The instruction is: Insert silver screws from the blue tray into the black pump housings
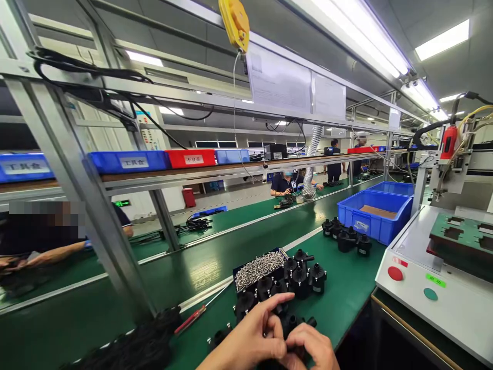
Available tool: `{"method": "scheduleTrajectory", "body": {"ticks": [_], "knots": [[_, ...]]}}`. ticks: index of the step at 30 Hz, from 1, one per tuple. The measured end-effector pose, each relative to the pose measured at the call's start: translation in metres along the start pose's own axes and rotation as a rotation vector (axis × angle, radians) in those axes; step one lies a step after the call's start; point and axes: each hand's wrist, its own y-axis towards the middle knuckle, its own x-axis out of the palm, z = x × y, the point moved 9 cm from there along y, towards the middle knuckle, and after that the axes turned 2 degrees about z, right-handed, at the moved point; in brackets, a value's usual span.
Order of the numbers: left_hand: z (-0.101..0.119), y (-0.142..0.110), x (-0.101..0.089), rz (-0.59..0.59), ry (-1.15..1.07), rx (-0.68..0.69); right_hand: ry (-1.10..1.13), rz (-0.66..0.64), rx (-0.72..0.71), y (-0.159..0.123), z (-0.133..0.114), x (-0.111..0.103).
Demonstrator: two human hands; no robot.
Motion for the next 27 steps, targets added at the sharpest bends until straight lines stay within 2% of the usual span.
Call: {"method": "scheduleTrajectory", "body": {"ticks": [3,5,8,10,17,20,24,27], "knots": [[-0.001,0.008,-0.012,0.06,-0.15,0.035,-0.061,0.038,0.09,0.012,0.012,-0.032],[-0.006,0.015,-0.024,0.132,-0.385,-0.012,-0.138,0.0,0.183,0.017,0.023,-0.046],[-0.02,0.02,-0.042,0.324,-0.746,-0.137,-0.211,-0.121,0.27,0.016,0.038,-0.049],[-0.027,0.021,-0.046,0.417,-0.859,-0.188,-0.224,-0.164,0.283,0.014,0.045,-0.044],[-0.029,0.02,-0.039,0.443,-0.926,-0.194,-0.358,-0.218,0.249,0.018,0.056,-0.024],[-0.024,0.019,-0.036,0.432,-0.903,-0.189,-0.407,-0.274,0.215,0.022,0.051,-0.022],[-0.019,0.018,-0.033,0.396,-0.873,-0.189,-0.361,-0.39,0.199,0.021,0.04,-0.023],[-0.021,0.018,-0.029,0.363,-0.843,-0.176,-0.322,-0.304,0.2,0.025,0.032,-0.028]]}}
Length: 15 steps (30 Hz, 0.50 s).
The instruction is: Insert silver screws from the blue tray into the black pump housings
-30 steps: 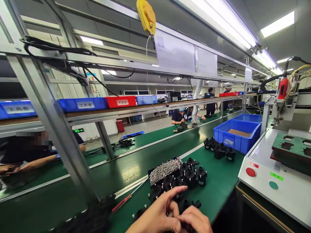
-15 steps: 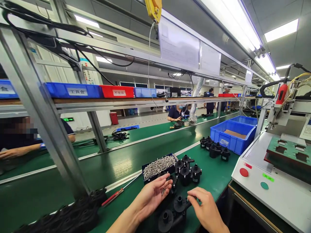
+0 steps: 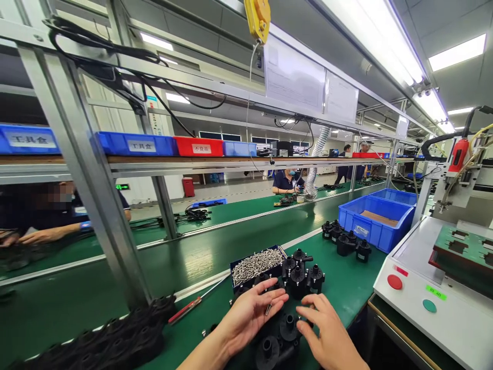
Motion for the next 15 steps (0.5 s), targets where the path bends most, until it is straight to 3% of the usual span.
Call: {"method": "scheduleTrajectory", "body": {"ticks": [3,8,15], "knots": [[-0.009,0.0,0.005,-0.095,0.051,0.021,0.109,0.105,0.028,0.004,-0.01,0.003],[-0.014,-0.007,0.015,-0.266,0.144,0.13,0.252,0.086,0.044,0.014,-0.029,0.029],[-0.014,-0.014,0.029,-0.4,0.095,0.21,0.523,0.164,0.176,0.015,-0.014,0.03]]}}
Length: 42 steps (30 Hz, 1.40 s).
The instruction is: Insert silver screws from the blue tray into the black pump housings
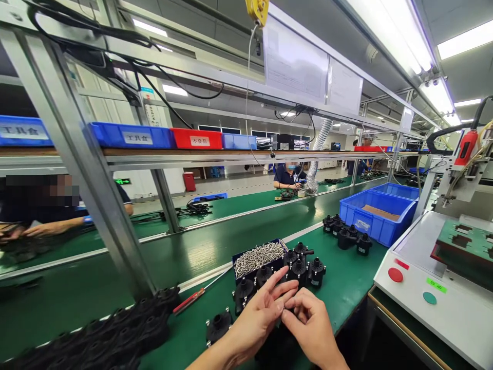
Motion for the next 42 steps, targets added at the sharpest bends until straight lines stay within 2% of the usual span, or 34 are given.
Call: {"method": "scheduleTrajectory", "body": {"ticks": [3,8,12,14,17,20,23,25,28,30,35,38,40,42], "knots": [[-0.006,0.001,-0.003,0.036,-0.021,-0.024,0.038,0.014,-0.001,-0.002,0.005,-0.009],[-0.014,0.001,-0.011,0.079,-0.008,-0.048,-0.135,0.018,-0.032,-0.002,0.005,-0.017],[-0.008,-0.001,-0.007,0.04,0.086,0.009,-0.159,-0.07,-0.041,-0.001,0.001,-0.006],[-0.005,-0.002,-0.002,-0.023,0.126,0.018,-0.137,-0.095,-0.076,-0.002,-0.004,-0.005],[-0.002,-0.002,0.002,-0.095,0.159,0.014,-0.14,-0.062,-0.159,-0.006,-0.014,-0.019],[0.007,0.002,-0.008,-0.02,0.307,0.058,-0.319,-0.13,-0.295,-0.016,-0.02,-0.03],[0.017,0.004,-0.018,0.067,0.481,0.116,-0.579,-0.26,-0.483,-0.03,-0.02,-0.026],[0.017,0.006,-0.018,0.051,0.514,0.121,-0.661,-0.263,-0.572,-0.036,-0.018,-0.025],[0.014,0.008,-0.018,0.012,0.554,0.11,-0.688,-0.24,-0.614,-0.038,-0.012,-0.021],[0.017,0.009,-0.023,0.037,0.679,0.139,-0.686,-0.237,-0.615,-0.038,-0.01,-0.018],[0.044,0.006,-0.023,0.08,1.296,0.365,-0.68,-0.222,-0.626,-0.039,-0.012,-0.014],[0.057,0.004,-0.034,0.104,1.449,0.394,-0.684,-0.248,-0.661,-0.041,-0.008,-0.015],[0.068,0.007,-0.048,0.128,1.519,0.393,-0.582,-0.231,-0.598,-0.035,0.003,-0.025],[0.08,0.017,-0.072,0.176,1.619,0.346,-0.521,-0.158,-0.427,-0.021,0.026,-0.042]]}}
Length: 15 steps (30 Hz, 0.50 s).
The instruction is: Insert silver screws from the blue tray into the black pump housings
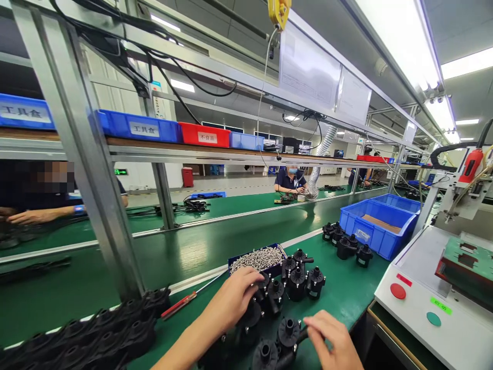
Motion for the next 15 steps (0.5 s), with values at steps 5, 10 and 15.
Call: {"method": "scheduleTrajectory", "body": {"ticks": [5,10,15], "knots": [[-0.081,0.037,-0.005,-0.129,0.256,-0.195,-0.234,-0.204,0.271,0.001,0.07,0.044],[-0.11,0.055,0.004,-0.164,0.271,-0.162,-0.426,-0.407,0.295,0.022,0.098,0.102],[-0.096,0.055,0.018,-0.166,0.192,-0.003,-0.439,-0.32,0.327,0.031,0.106,0.113]]}}
